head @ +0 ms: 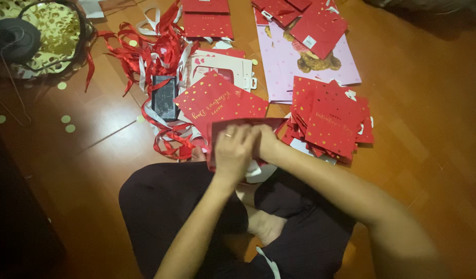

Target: The person sits on the floor and assembles red Valentine's Day gift boxes by hand. They fold the flat cardboard pieces into box shapes, insert white inserts, and stack the finished boxes into a pile.

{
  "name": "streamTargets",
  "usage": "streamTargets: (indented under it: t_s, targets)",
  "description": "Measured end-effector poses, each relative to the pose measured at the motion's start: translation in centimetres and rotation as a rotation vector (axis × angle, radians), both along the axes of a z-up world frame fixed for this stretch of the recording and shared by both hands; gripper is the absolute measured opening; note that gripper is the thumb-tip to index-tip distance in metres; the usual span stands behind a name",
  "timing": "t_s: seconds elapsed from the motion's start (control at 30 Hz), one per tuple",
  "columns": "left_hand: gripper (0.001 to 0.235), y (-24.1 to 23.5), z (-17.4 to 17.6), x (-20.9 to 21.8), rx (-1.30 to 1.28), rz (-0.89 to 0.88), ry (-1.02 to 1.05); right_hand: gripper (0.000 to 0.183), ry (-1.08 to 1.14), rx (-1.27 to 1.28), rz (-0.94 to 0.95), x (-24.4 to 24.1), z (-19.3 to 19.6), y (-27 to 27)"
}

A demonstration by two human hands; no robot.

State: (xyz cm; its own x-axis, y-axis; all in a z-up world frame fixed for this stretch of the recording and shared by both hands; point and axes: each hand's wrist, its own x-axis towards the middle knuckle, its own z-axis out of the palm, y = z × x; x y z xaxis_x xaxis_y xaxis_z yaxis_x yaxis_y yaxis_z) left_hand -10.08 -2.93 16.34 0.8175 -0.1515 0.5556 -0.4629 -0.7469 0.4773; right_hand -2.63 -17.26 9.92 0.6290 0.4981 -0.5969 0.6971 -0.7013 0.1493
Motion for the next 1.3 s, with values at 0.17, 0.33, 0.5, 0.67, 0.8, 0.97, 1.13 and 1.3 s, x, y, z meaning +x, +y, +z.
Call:
streamTargets:
  t_s: [0.17,0.33,0.5,0.67,0.8,0.97,1.13,1.3]
  targets:
    - [0.050,-0.7,-2.1,-2.1,0.254,0.081,0.286,0.033,0.061,0.072,-0.067,0.8,-4.0,0.2]
    - [0.054,-0.5,-2.4,-2.3,0.309,0.131,0.223,0.041,0.107,0.108,-0.115,-0.8,-5.8,0.3]
    - [0.031,-0.4,-1.9,-2.2,0.385,-0.028,0.467,0.050,0.141,0.112,-0.107,-4.3,-5.2,3.1]
    - [0.041,0.1,-1.3,-2.1,0.260,-0.074,0.425,0.059,-0.488,-0.470,-0.284,-6.5,-2.4,10.6]
    - [0.052,0.2,-1.3,-2.0,0.117,-0.060,0.300,0.058,-0.361,-0.398,-0.376,-6.7,-0.9,10.7]
    - [0.048,0.0,-1.5,-1.6,0.053,-0.088,0.400,0.055,0.077,0.119,-0.112,-4.2,-3.1,3.8]
    - [0.050,-0.2,-1.6,-1.7,0.059,-0.113,0.383,0.051,0.111,0.242,-0.085,-3.9,-6.3,3.1]
    - [0.046,-0.1,-1.6,-1.7,0.025,-0.149,0.387,0.049,0.196,0.233,-0.126,-4.1,-5.0,1.1]
